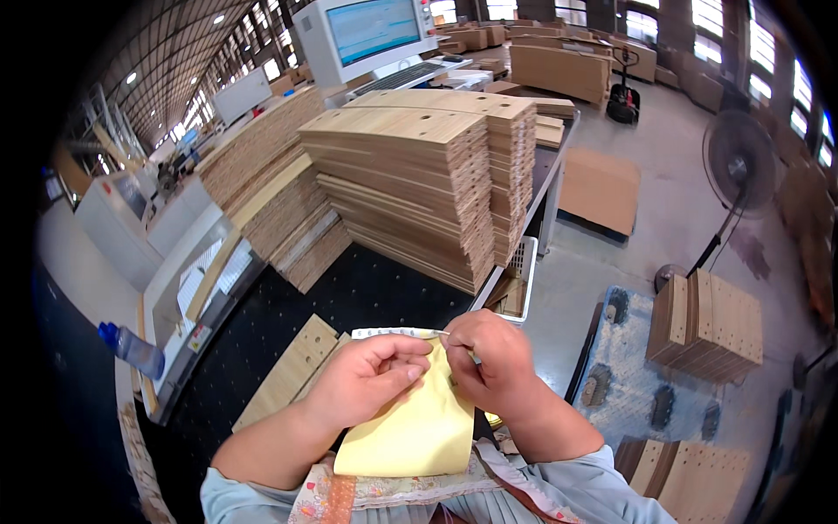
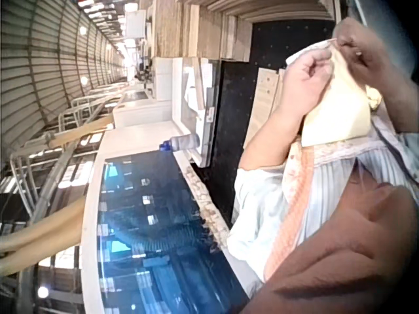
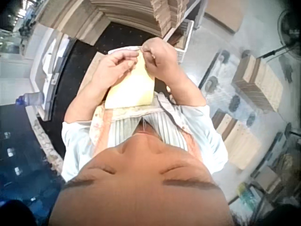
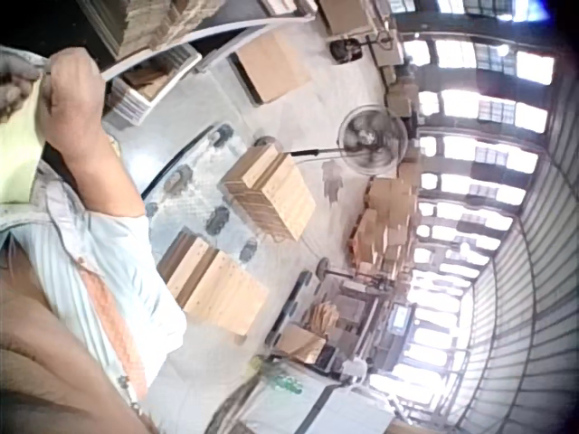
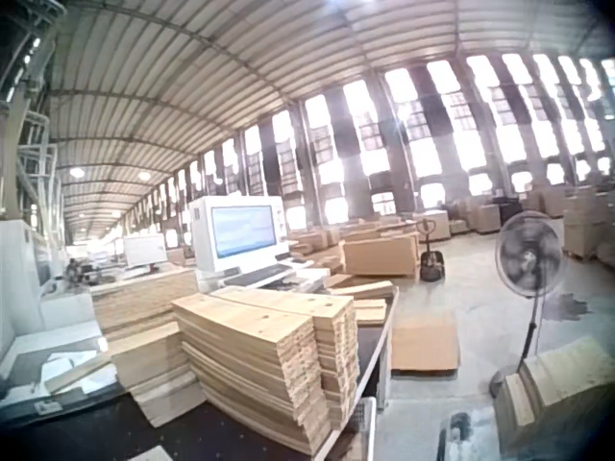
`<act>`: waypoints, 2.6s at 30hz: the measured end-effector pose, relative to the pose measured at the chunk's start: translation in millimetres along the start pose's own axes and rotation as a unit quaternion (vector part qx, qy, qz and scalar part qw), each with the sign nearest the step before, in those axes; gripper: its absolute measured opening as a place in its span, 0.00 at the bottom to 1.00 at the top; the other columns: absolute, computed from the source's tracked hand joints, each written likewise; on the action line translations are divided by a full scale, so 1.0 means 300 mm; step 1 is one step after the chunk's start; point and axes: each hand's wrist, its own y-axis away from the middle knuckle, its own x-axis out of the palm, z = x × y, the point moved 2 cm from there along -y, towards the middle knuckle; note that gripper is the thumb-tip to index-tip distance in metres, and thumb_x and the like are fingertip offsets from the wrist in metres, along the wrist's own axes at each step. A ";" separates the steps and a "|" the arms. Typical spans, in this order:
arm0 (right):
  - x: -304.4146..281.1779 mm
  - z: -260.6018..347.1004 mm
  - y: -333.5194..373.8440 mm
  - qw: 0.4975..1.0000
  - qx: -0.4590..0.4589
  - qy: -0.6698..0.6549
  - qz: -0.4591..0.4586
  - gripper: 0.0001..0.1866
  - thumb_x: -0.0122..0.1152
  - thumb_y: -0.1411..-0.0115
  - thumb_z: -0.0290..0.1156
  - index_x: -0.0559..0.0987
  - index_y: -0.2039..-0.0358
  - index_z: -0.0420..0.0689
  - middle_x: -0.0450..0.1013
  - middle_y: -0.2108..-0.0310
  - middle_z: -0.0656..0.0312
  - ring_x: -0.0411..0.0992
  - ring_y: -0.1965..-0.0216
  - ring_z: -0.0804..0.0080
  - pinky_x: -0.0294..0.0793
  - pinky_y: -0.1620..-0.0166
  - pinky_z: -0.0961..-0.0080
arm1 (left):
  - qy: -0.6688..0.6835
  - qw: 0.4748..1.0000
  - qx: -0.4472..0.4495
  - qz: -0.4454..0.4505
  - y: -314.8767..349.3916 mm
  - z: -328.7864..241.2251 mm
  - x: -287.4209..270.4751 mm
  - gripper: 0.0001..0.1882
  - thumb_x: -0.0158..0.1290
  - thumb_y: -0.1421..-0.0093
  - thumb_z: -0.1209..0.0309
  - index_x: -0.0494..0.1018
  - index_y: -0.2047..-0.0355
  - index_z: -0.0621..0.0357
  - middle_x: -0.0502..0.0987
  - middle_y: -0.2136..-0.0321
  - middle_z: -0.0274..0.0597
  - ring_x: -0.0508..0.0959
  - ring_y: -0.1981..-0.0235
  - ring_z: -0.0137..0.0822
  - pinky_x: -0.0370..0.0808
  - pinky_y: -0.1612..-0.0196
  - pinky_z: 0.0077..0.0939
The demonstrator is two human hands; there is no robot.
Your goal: The person assembles wooden parts by inserting small white plastic pegs into pre-drilled holes on a stack of wooden boards. They handle the boards and pegs by hand, occasionally using a perforated template sheet to guide the placement of the pegs. The person also moves and stacks the wooden boards on the workbench.
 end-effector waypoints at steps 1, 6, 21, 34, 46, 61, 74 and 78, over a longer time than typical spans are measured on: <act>0.011 0.010 -0.006 1.000 -0.021 0.020 0.002 0.11 0.58 0.60 0.14 0.70 0.75 0.40 0.70 0.74 0.56 0.70 0.73 0.59 0.71 0.71 0.70 | -0.016 0.997 0.069 0.022 0.005 0.034 -0.017 0.15 0.50 0.40 0.76 0.68 0.52 0.68 0.73 0.65 0.38 0.73 0.70 0.22 0.71 0.70 0.15; 0.074 0.036 -0.020 0.996 -0.049 0.068 -0.018 0.10 0.58 0.58 0.16 0.72 0.72 0.39 0.71 0.73 0.55 0.72 0.72 0.59 0.73 0.69 0.70 | 0.062 0.997 0.035 0.001 0.048 -0.001 -0.050 0.19 0.48 0.40 0.76 0.65 0.48 0.67 0.70 0.59 0.40 0.74 0.68 0.25 0.72 0.68 0.17; 0.134 0.027 -0.056 0.992 -0.083 0.093 -0.001 0.12 0.59 0.58 0.13 0.71 0.71 0.40 0.71 0.75 0.55 0.72 0.73 0.59 0.72 0.71 0.71 | -0.168 0.978 0.115 0.050 0.063 0.039 -0.137 0.17 0.51 0.42 0.70 0.69 0.53 0.63 0.73 0.60 0.42 0.73 0.57 0.40 0.70 0.53 0.29; 0.214 -0.030 0.044 0.989 -0.090 0.053 -0.101 0.15 0.60 0.58 0.13 0.70 0.71 0.41 0.70 0.76 0.57 0.69 0.76 0.62 0.69 0.74 0.73 | 0.347 0.932 -0.077 -0.077 0.020 0.158 -0.066 0.11 0.48 0.39 0.72 0.69 0.57 0.60 0.70 0.73 0.30 0.68 0.80 0.19 0.62 0.81 0.12; 0.205 0.017 0.024 0.996 -0.051 -0.041 -0.061 0.12 0.58 0.52 0.10 0.72 0.68 0.37 0.71 0.71 0.54 0.71 0.71 0.66 0.70 0.68 0.78 | 0.413 0.902 0.013 -0.121 0.034 0.133 -0.050 0.04 0.51 0.40 0.71 0.69 0.71 0.56 0.72 0.74 0.33 0.68 0.82 0.19 0.59 0.84 0.11; 0.181 0.072 -0.040 0.994 -0.099 0.041 -0.005 0.16 0.60 0.61 0.13 0.76 0.68 0.39 0.71 0.74 0.58 0.71 0.76 0.64 0.71 0.74 0.74 | 0.366 0.913 0.068 -0.170 0.060 0.091 -0.043 0.06 0.52 0.42 0.71 0.70 0.71 0.60 0.74 0.76 0.36 0.70 0.82 0.21 0.62 0.84 0.13; 0.164 0.098 -0.066 0.994 -0.091 0.054 0.038 0.18 0.60 0.65 0.14 0.77 0.70 0.41 0.71 0.71 0.58 0.73 0.74 0.65 0.73 0.74 0.76 | 0.347 0.914 0.111 -0.180 0.064 0.083 -0.032 0.05 0.52 0.42 0.73 0.73 0.72 0.63 0.76 0.77 0.38 0.72 0.83 0.22 0.67 0.82 0.13; 0.159 0.106 -0.078 0.993 -0.100 0.062 0.022 0.15 0.61 0.63 0.14 0.76 0.70 0.39 0.71 0.70 0.56 0.73 0.71 0.62 0.74 0.70 0.73 | 0.302 0.927 0.130 -0.181 0.065 0.086 -0.032 0.05 0.51 0.41 0.75 0.74 0.69 0.63 0.76 0.75 0.37 0.72 0.82 0.21 0.67 0.80 0.12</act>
